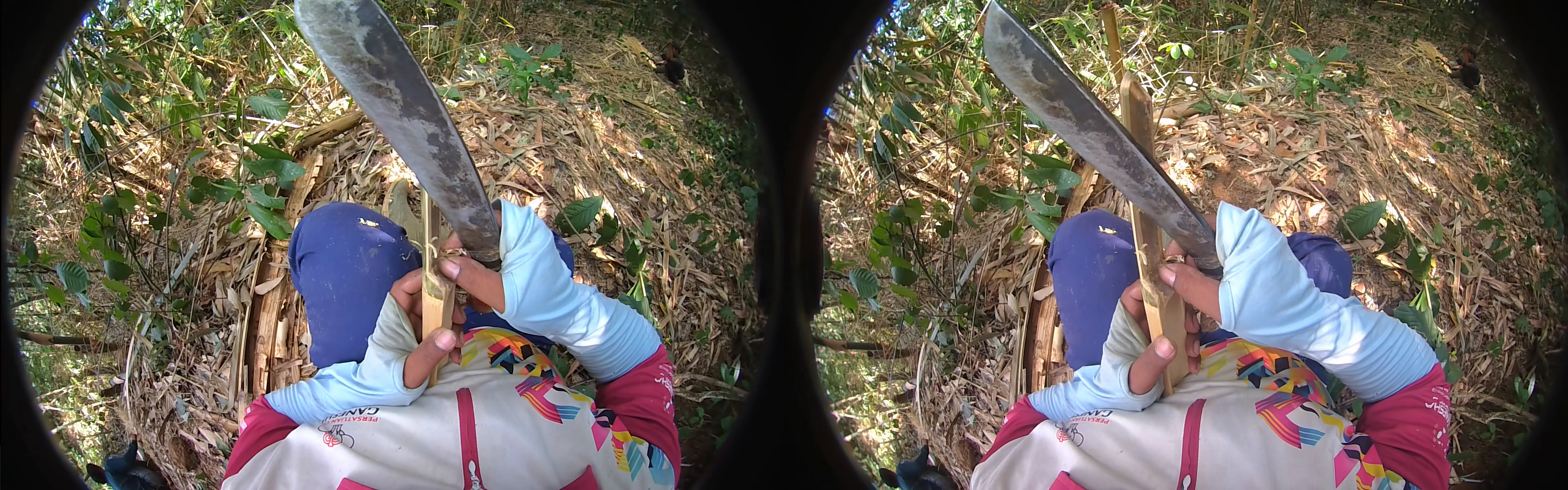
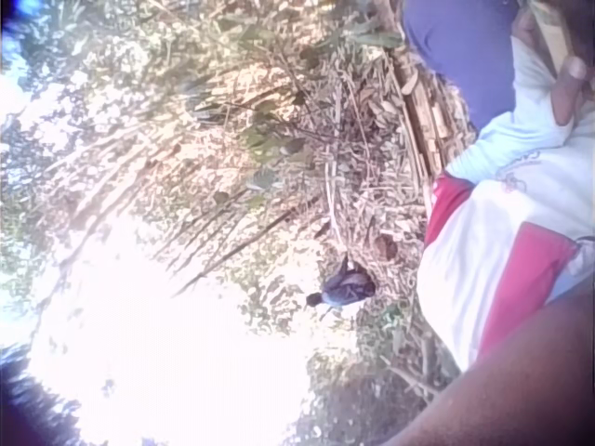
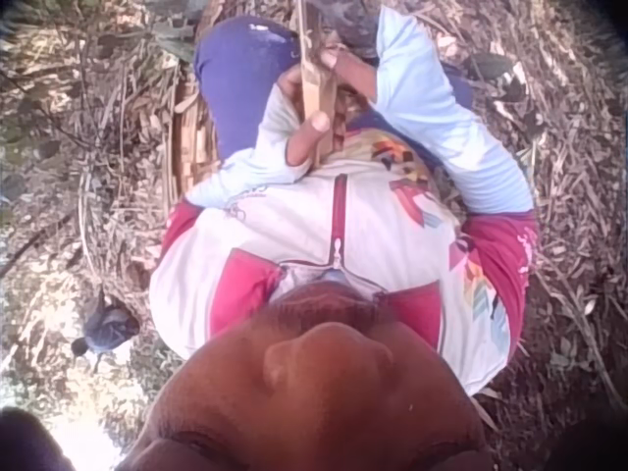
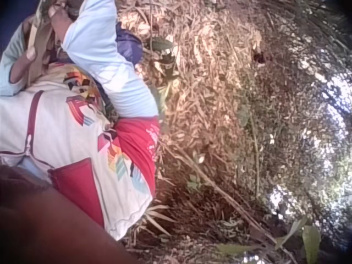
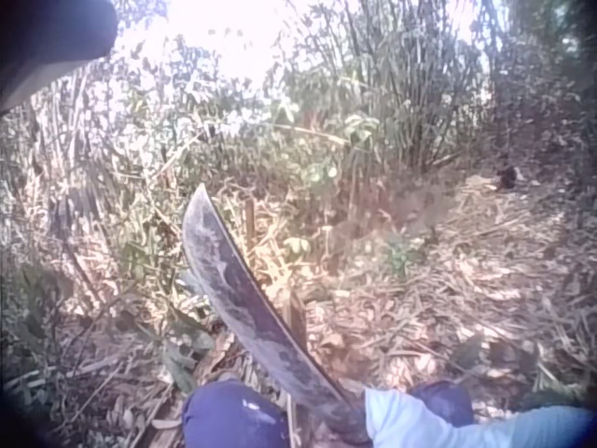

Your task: The person sits on the forest floor and uses a large machete to carve a piece of light-colored wood. They hold the wood vertically in their left hand and repeatedly strike it with the machete in their right hand to shape the material.

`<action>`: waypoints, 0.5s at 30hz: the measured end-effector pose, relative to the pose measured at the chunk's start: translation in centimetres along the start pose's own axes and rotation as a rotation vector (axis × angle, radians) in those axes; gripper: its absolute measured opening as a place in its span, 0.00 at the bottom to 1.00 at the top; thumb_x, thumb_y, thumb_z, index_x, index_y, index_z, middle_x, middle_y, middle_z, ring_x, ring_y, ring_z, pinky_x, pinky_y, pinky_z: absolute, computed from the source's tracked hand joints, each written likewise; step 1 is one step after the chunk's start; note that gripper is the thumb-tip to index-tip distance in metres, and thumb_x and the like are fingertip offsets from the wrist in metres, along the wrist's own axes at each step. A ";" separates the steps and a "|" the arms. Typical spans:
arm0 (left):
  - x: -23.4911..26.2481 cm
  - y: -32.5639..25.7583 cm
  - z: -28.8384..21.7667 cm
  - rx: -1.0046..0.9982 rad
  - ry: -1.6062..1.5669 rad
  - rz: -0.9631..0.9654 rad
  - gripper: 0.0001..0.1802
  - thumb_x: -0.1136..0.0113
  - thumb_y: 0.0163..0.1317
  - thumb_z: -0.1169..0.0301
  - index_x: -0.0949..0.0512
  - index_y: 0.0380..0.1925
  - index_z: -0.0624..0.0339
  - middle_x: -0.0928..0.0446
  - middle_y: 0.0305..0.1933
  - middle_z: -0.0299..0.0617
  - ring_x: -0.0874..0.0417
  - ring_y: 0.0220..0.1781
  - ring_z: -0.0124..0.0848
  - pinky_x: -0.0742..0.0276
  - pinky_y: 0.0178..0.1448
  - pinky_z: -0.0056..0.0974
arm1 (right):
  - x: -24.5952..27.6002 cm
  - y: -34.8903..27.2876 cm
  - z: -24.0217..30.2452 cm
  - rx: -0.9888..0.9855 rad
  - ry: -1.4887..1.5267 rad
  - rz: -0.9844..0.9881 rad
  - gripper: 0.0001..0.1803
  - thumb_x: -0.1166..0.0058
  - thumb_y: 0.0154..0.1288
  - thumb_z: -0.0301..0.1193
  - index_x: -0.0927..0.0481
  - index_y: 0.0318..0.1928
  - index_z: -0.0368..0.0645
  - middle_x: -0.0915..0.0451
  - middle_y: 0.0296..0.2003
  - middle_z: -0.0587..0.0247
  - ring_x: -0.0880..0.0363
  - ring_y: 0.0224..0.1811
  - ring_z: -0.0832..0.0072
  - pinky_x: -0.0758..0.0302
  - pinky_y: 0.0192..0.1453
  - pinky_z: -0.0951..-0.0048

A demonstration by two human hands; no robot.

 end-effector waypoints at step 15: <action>-0.3 0.3 -0.1 0.003 0.001 -0.021 0.40 0.38 0.64 0.62 0.49 0.68 0.63 0.29 0.45 0.46 0.23 0.38 0.28 0.21 0.39 0.33 | -0.5 0.1 0.3 0.079 -0.066 -0.028 0.10 0.43 0.66 0.29 0.23 0.42 0.33 0.19 0.27 0.59 0.22 0.26 0.81 0.25 0.30 0.76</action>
Point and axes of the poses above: each hand's wrist, its own y-axis towards the middle knuckle, its own x-axis out of the back of the hand, z = x × y, the point moved 3 cm from there along y, towards the middle knuckle
